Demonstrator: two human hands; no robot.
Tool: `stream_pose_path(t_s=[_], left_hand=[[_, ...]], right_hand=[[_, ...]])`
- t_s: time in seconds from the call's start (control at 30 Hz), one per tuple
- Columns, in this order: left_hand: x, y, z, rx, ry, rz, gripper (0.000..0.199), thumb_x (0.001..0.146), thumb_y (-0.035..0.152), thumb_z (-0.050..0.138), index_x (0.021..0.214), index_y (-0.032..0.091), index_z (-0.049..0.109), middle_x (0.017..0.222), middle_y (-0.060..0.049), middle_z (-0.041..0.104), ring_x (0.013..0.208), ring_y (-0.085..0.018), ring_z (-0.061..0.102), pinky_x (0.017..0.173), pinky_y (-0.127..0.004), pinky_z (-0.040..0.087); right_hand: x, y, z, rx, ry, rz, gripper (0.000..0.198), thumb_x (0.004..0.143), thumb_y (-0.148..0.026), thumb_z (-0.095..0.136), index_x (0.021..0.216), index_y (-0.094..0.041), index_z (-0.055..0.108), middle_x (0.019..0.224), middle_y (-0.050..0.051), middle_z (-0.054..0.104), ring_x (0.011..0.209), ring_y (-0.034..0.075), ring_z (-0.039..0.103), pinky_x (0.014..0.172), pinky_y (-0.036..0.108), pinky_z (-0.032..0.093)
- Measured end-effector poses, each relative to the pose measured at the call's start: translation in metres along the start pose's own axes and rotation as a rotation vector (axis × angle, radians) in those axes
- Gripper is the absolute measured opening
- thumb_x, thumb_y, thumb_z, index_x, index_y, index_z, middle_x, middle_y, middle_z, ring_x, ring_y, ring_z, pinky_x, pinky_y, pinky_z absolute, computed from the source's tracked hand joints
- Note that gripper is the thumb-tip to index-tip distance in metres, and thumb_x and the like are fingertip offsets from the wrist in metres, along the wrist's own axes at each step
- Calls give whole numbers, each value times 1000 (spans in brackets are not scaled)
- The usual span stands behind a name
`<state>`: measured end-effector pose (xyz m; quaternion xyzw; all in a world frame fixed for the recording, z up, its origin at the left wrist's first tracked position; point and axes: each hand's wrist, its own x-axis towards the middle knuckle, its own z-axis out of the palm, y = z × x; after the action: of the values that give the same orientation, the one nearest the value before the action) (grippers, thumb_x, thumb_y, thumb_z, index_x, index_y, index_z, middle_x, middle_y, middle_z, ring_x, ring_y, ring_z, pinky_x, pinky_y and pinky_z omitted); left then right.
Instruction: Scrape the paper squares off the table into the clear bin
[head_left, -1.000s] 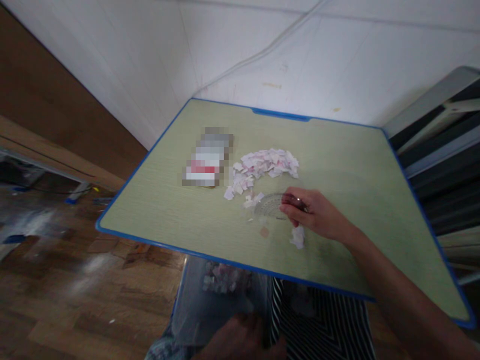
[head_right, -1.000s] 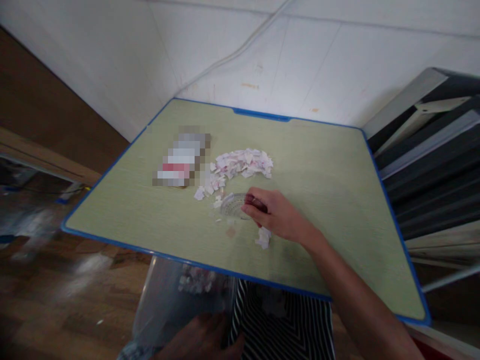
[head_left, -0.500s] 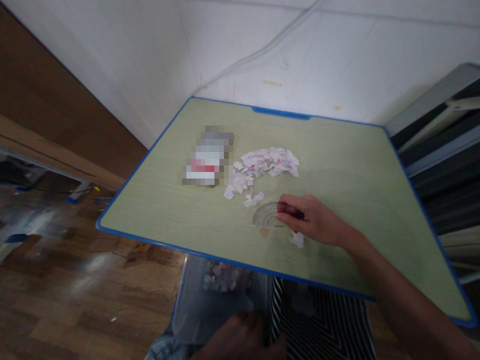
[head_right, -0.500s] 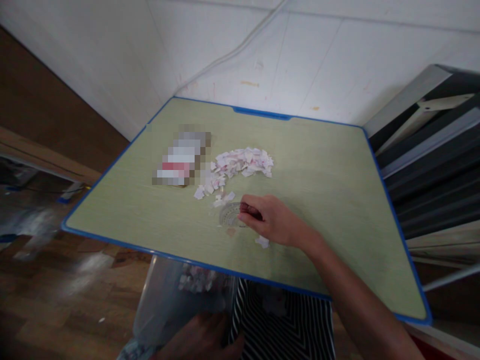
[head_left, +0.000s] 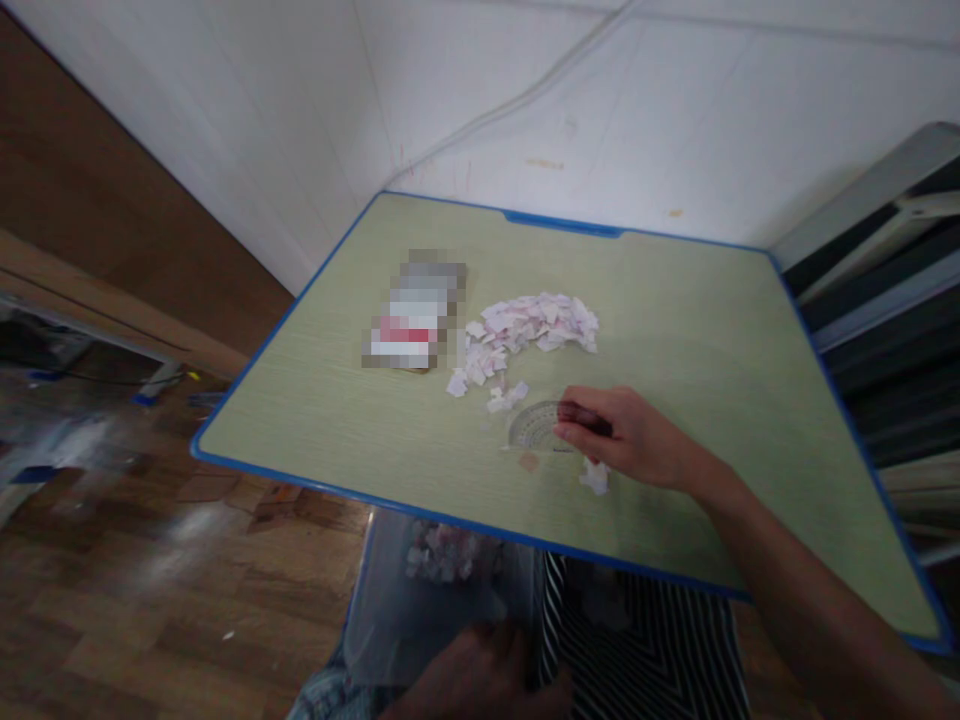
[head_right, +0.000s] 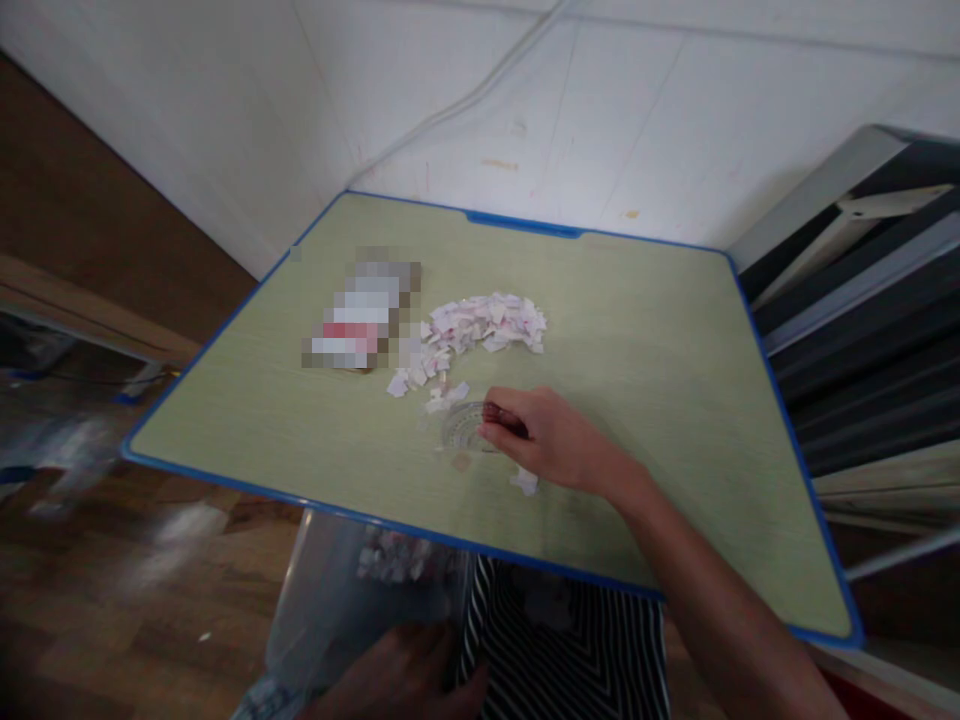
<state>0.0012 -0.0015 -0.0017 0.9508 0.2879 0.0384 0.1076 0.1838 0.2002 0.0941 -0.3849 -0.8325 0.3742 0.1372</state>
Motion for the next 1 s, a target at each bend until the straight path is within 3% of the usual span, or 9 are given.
stream_pose_path(t_s=[0.23,0.4,0.57,0.77,0.9,1.0], left_hand=[[0,-1,-1,4,33,9,33,90,32,58,116,24,39,66,4,59,49,-17,54,38,-23,37],[1,-2,-3,11,50,2,37,87,30,63,115,23,40,65,4,59,48,-17,54,36,-23,34],[2,-2,-5,-13,-49,5,43,85,27,66,117,24,38,70,3,61,54,-17,57,38,-23,37],[1,-1,-11,-21,-54,-17,36,90,28,60,119,25,38,72,4,61,56,-16,58,40,-24,40],[1,0,-12,-22,-81,-16,37,91,29,60,119,24,37,72,4,61,56,-16,58,41,-23,40],[2,-1,-10,-18,-69,-4,38,90,29,60,119,24,36,71,4,60,53,-16,58,39,-22,38]], right_hand=[[-2,-2,-5,-82,21,46,18,84,-28,47,69,-19,44,52,-6,40,47,8,34,50,23,25],[-5,-7,-9,-24,-164,13,22,84,-28,48,65,-19,41,52,-6,41,48,8,37,51,23,25],[-9,-9,-16,-8,-266,16,20,83,-26,49,64,-19,45,51,-6,42,45,8,37,49,23,26],[-9,-8,-21,-24,-195,40,20,82,-27,49,64,-19,46,52,-5,44,46,8,39,49,23,25],[-13,-6,-25,-30,-346,15,20,81,-27,50,63,-19,46,50,-5,43,45,9,38,47,23,24],[-20,0,-35,-107,-312,62,22,82,-29,49,62,-19,47,51,-4,45,45,9,40,46,24,24]])
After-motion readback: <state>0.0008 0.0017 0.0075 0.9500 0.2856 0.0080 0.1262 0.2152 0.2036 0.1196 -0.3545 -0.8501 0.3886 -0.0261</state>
